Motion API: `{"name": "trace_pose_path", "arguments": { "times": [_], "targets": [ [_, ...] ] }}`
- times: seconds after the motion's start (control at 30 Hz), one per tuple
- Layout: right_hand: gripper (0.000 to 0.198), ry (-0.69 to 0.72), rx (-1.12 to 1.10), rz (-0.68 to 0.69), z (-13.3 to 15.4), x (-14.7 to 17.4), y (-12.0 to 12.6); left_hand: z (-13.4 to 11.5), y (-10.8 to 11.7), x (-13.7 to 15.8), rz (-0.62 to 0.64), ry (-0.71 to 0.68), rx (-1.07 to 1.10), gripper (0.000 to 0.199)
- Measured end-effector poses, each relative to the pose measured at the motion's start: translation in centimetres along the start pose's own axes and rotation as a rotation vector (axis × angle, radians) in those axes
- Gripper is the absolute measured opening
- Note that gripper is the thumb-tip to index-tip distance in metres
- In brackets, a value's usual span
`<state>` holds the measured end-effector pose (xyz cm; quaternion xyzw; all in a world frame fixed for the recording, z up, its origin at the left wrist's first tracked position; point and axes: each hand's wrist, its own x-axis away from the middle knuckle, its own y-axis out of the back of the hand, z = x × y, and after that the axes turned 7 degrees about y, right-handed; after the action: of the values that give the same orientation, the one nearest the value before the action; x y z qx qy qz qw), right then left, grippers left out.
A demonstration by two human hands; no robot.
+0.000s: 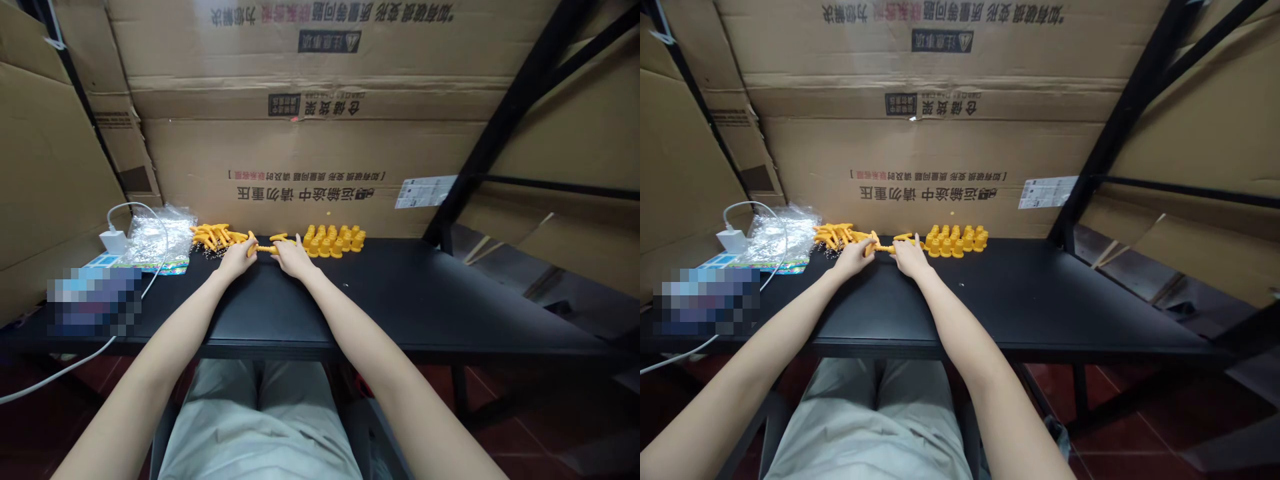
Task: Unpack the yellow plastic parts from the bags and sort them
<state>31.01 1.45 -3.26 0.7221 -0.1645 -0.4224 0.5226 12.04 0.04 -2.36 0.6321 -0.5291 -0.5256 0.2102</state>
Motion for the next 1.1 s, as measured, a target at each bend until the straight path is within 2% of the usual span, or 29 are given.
{"name": "trace_pose_path", "arguments": {
  "times": [0.17,0.4,0.63,0.8,1.0,1.1],
  "targets": [
    [0.028,0.004,-0.077,0.059,0.09,0.0,0.41,-0.07,0.32,0.11,0.023,0.031,-0.089,0.034],
    [0.024,0.049,-0.014,-0.05,-0.03,-0.24,0.57,0.63,0.59,-0.21,0.067,0.002,-0.039,0.038],
    [0.02,0.062,0.017,-0.148,-0.2,-0.33,0.27,0.78,0.54,-0.34,0.025,-0.004,0.027,0.038],
    [0.021,0.064,0.008,-0.136,-0.34,-0.24,0.2,0.65,0.45,-0.14,0.002,0.0,-0.004,0.044],
    [0.021,0.019,-0.057,-0.125,-0.55,-0.1,0.18,0.0,0.33,0.03,-0.084,0.064,-0.06,0.058],
    [0.021,-0.006,-0.077,-0.122,-0.49,-0.09,0.19,-0.08,0.27,-0.02,-0.075,0.057,-0.091,0.059]
  ]
}}
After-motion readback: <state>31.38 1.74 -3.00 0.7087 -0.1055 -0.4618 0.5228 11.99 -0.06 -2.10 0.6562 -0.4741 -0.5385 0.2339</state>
